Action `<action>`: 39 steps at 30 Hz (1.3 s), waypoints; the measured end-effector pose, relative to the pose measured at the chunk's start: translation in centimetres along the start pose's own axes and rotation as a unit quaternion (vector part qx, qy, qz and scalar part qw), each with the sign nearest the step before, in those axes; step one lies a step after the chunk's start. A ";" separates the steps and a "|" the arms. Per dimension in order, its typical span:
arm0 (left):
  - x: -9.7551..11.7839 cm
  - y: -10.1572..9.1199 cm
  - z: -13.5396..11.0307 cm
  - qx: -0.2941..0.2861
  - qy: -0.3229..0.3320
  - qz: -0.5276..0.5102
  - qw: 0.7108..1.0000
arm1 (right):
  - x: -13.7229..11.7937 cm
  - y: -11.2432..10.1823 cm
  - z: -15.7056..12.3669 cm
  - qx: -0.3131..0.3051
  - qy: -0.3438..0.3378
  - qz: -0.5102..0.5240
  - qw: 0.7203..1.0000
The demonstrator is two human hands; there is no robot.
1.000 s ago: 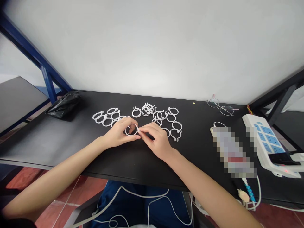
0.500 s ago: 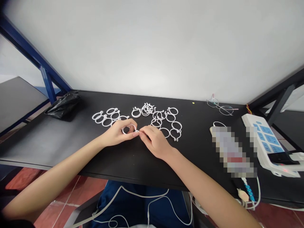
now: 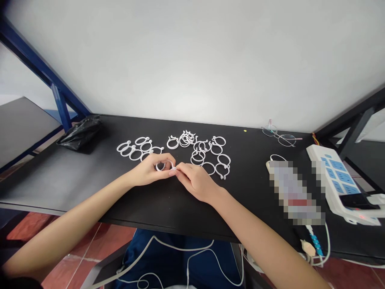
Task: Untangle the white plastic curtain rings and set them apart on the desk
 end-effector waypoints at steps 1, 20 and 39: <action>0.0 0.0 0.0 0.000 -0.001 0.001 1.000 | 0.0 0.0 0.0 -0.002 -0.001 -0.002 1.000; 0.0 0.0 0.0 0.020 0.015 0.070 0.997 | 0.0 0.3 0.0 -0.006 0.000 0.002 1.000; 0.0 0.0 0.1 0.016 0.029 0.095 0.995 | 0.1 0.3 0.0 -0.001 -0.001 -0.017 1.000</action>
Point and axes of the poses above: each hand's wrist, its own z-axis towards the middle knuckle, its own y-axis out of the palm, x = y × z, the point moved 5 cm from there along z, towards the middle knuckle, and after that the axes turned 9 degrees about -z, right-handed, at the moved point
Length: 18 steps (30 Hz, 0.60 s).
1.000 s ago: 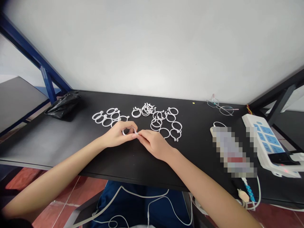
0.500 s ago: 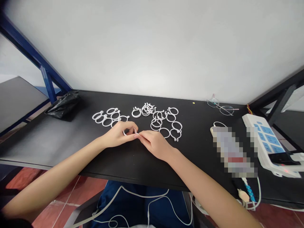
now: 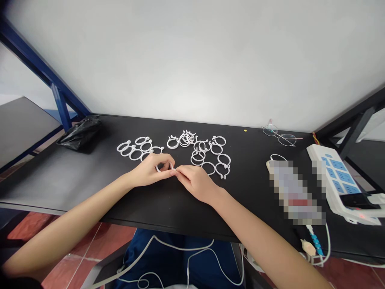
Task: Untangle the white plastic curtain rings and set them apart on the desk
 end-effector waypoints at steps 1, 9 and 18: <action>0.0 0.0 0.0 0.001 0.000 0.001 1.000 | 0.0 0.0 0.0 0.000 0.000 -0.002 1.000; 0.3 -0.3 0.0 0.039 0.062 0.072 0.995 | 0.0 -0.1 0.0 0.039 -0.004 -0.011 0.999; -1.0 0.1 0.4 -0.008 0.078 0.212 0.974 | 1.5 -1.0 -0.1 0.175 0.043 -0.152 0.972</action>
Point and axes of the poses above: each hand's wrist, its own z-axis towards the middle knuckle, its own y-axis out of the palm, x = y × z, the point moved 5 cm from there along z, towards the middle knuckle, and after that the axes turned 9 degrees about -z, right-handed, at the moved point
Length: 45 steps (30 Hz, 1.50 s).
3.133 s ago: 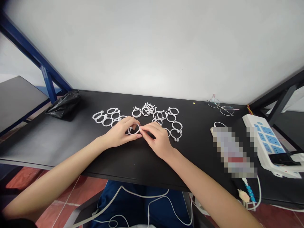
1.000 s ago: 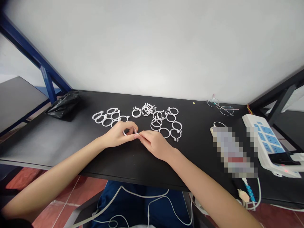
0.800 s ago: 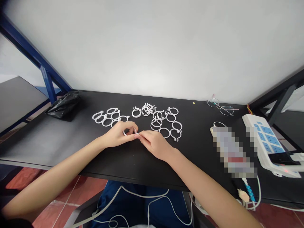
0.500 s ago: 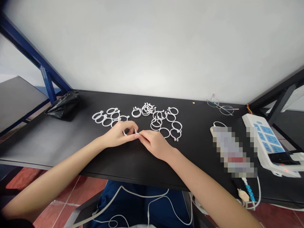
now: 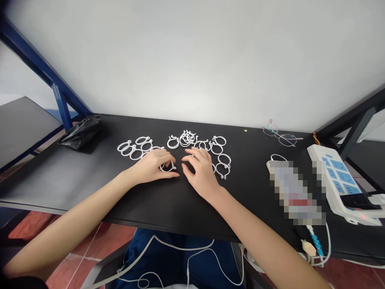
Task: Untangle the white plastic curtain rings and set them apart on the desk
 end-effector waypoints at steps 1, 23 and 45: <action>-0.1 0.2 0.0 -0.009 -0.001 -0.002 1.000 | 0.3 0.2 -0.1 -0.010 0.012 -0.020 1.000; -1.0 0.1 -0.2 0.023 -0.038 0.065 0.997 | 0.5 0.9 0.2 -0.067 -0.016 0.023 0.997; -0.9 0.3 -0.3 0.025 -0.022 0.032 0.999 | 0.8 -1.0 0.3 0.058 -0.006 0.069 0.996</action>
Point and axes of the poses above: each hand's wrist, its own z-axis towards the middle knuckle, its own y-axis out of the palm, x = y × z, the point moved 5 cm from there along z, towards the middle knuckle, and after that the axes turned 9 degrees about -z, right-handed, at the moved point
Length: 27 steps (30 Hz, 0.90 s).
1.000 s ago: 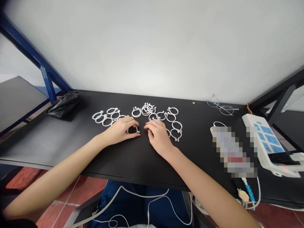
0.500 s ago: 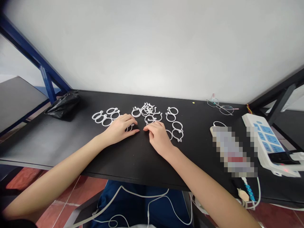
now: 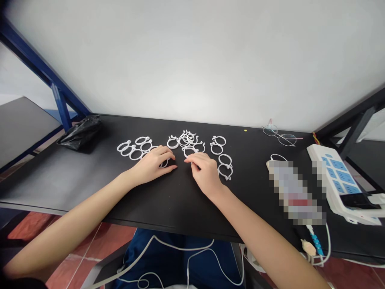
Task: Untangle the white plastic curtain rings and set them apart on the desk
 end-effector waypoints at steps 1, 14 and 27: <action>0.1 0.0 0.0 0.003 0.002 0.000 1.000 | -0.2 -0.1 0.0 0.014 -0.010 0.006 1.000; 1.4 -0.9 -0.1 0.066 0.086 -0.055 0.993 | -2.8 1.4 -1.0 -0.099 -0.136 0.129 0.977; 1.8 -0.8 0.1 0.048 0.100 -0.071 0.991 | -2.9 2.4 -1.2 -0.196 -0.100 0.113 0.969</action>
Point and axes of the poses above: each hand's wrist, its own z-axis towards the middle knuckle, its own y-axis out of the palm, x = y × z, the point moved 5 cm from there along z, towards the middle knuckle, and after that the axes turned 9 degrees about -z, right-handed, at the moved point
